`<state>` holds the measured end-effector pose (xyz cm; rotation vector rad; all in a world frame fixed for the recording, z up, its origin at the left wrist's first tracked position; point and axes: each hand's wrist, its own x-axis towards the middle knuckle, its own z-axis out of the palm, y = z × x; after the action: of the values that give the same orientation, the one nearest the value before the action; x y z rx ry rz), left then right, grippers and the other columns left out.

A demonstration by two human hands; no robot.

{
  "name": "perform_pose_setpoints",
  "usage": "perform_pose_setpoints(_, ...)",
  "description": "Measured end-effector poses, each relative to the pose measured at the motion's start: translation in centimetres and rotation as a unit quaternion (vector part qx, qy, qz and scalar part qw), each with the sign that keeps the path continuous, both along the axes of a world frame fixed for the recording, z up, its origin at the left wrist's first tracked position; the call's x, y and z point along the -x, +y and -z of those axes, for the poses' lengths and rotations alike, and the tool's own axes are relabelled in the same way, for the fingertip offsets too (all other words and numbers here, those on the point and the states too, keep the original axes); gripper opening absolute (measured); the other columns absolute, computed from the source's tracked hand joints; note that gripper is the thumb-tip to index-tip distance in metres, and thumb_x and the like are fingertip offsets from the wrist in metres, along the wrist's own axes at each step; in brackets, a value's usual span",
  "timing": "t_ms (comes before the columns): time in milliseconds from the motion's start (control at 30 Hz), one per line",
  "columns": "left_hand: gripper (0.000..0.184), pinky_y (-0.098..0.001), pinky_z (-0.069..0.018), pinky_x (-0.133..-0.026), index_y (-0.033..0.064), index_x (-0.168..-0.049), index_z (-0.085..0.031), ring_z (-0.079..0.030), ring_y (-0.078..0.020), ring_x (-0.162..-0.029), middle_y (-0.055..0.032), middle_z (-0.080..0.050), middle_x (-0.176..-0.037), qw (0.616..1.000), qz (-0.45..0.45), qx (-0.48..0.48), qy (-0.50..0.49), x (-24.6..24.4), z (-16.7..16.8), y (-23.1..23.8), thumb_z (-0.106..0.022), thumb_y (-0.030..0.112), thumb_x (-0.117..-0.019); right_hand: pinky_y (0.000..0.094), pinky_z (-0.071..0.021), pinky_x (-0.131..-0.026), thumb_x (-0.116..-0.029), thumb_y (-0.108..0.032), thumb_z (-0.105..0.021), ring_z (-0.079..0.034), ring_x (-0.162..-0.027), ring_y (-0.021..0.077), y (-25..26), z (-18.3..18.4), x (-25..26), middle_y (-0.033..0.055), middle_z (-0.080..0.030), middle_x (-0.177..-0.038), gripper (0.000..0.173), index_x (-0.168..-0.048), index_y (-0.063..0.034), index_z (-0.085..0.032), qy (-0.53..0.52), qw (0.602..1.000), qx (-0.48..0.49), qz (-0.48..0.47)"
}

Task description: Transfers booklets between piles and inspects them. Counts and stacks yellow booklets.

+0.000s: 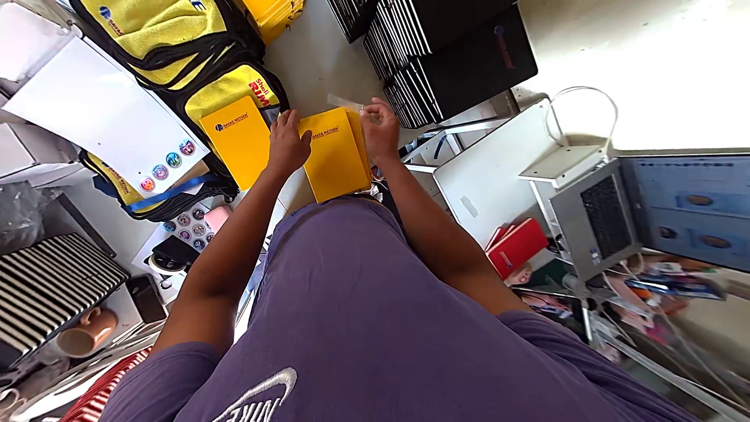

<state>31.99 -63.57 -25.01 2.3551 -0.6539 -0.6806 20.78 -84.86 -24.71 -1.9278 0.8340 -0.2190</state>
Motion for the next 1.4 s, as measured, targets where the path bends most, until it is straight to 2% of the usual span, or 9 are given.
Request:
perform_pose_setpoints(167,0.052,-0.0556,-0.0439,-0.111,0.0035,-0.142,-0.055,-0.055,-0.0369,-0.132,-0.0206,-0.058,-0.140,0.999,-0.003,0.002,0.038,0.6,0.0,1.4,-0.065,0.032,-0.0997,0.0441,-0.0516,-0.095,-0.1005,-0.027,-0.065,-0.063,-0.110,0.0231,-2.3,2.3,1.6,0.0147,-0.067,-0.118,0.036,-0.125,-0.0011,-0.064,0.060,0.967,-0.165,0.187)
perform_pose_setpoints(333,0.048,-0.0530,-0.0554,-0.095,0.0025,-0.136,-0.057,-0.068,-0.0328,-0.110,-0.0201,-0.066,-0.126,0.994,-0.069,0.031,0.076,1.3,-0.4,2.5,-0.074,0.020,-0.0944,0.0546,-0.0438,-0.112,-0.0957,-0.032,-0.069,-0.047,-0.141,0.0342,-1.9,2.7,3.0,0.0222,-0.044,-0.155,0.074,-0.156,-0.0032,-0.036,0.135,0.960,-0.192,0.151)
perform_pose_setpoints(467,0.032,-0.0401,-0.0615,-0.076,0.0030,-0.127,-0.062,-0.071,-0.0216,-0.090,-0.0141,-0.071,-0.114,0.938,-0.197,0.173,0.226,1.3,0.8,4.2,-0.070,0.010,-0.0962,0.0447,-0.0567,-0.098,-0.0965,-0.023,-0.065,-0.063,-0.121,0.0290,-0.4,1.5,2.5,0.0195,-0.055,-0.143,0.047,-0.139,-0.0053,-0.058,0.093,0.995,-0.031,0.028)
perform_pose_setpoints(567,0.027,-0.0371,-0.0627,-0.075,0.0037,-0.125,-0.065,-0.072,-0.0189,-0.090,-0.0107,-0.072,-0.111,0.890,-0.244,0.266,0.280,0.8,0.9,6.4,-0.067,0.010,-0.0990,0.0413,-0.0557,-0.101,-0.0966,-0.018,-0.065,-0.059,-0.128,0.0277,0.7,0.2,1.6,0.0180,-0.054,-0.146,0.035,-0.128,-0.0037,-0.065,0.048,0.994,0.048,-0.083)
perform_pose_setpoints(800,0.025,-0.0339,-0.0612,-0.076,0.0067,-0.128,-0.066,-0.071,-0.0128,-0.087,-0.0058,-0.073,-0.106,0.896,-0.320,0.249,0.181,-2.9,-0.4,13.0,-0.057,0.016,-0.1059,0.0457,-0.0549,-0.102,-0.0897,-0.022,-0.077,-0.064,-0.120,0.0281,1.6,0.5,0.9,0.0164,-0.057,-0.142,0.069,-0.150,-0.0074,-0.045,0.099,0.988,0.031,-0.111)
perform_pose_setpoints(933,0.024,-0.0299,-0.0591,-0.073,0.0086,-0.125,-0.068,-0.069,-0.0089,-0.081,-0.0032,-0.073,-0.100,0.907,-0.340,0.220,0.120,-5.2,-0.4,15.5,-0.056,0.017,-0.1060,0.0471,-0.0564,-0.099,-0.0907,-0.026,-0.079,-0.067,-0.114,0.0282,0.9,1.3,1.2,0.0176,-0.059,-0.140,0.066,-0.146,-0.0043,-0.050,0.127,0.987,-0.025,-0.092)
perform_pose_setpoints(1133,0.025,-0.0292,-0.0577,-0.074,0.0071,-0.125,-0.066,-0.068,-0.0094,-0.084,-0.0061,-0.072,-0.105,0.918,-0.354,0.163,0.075,-7.5,0.2,14.5,-0.060,0.017,-0.1031,0.0463,-0.0602,-0.091,-0.0897,-0.019,-0.081,-0.071,-0.102,0.0267,0.2,1.2,0.7,0.0162,-0.065,-0.129,0.054,-0.135,-0.0016,-0.056,0.144,0.984,-0.095,-0.051)
perform_pose_setpoints(1300,0.051,-0.0539,-0.0418,-0.112,0.0034,-0.143,-0.054,-0.050,-0.0385,-0.136,-0.0254,-0.047,-0.151,0.962,-0.272,0.023,-0.034,-7.2,-2.3,11.7,-0.063,0.024,-0.0970,0.0458,-0.0598,-0.091,-0.0903,-0.011,-0.078,-0.070,-0.105,0.0271,-0.7,0.8,0.4,0.0183,-0.068,-0.122,0.049,-0.132,0.0002,-0.056,0.150,0.979,-0.120,-0.062)
perform_pose_setpoints(1400,0.049,-0.0511,-0.0517,-0.107,0.0007,-0.145,-0.050,-0.061,-0.0330,-0.128,-0.0225,-0.056,-0.145,0.983,-0.172,0.039,0.049,-4.5,-3.7,7.9,-0.059,0.024,-0.1029,0.0449,-0.0616,-0.087,-0.0899,-0.007,-0.077,-0.072,-0.101,0.0265,-1.0,0.9,0.4,0.0180,-0.068,-0.122,0.054,-0.138,-0.0026,-0.052,0.151,0.975,-0.154,-0.051)
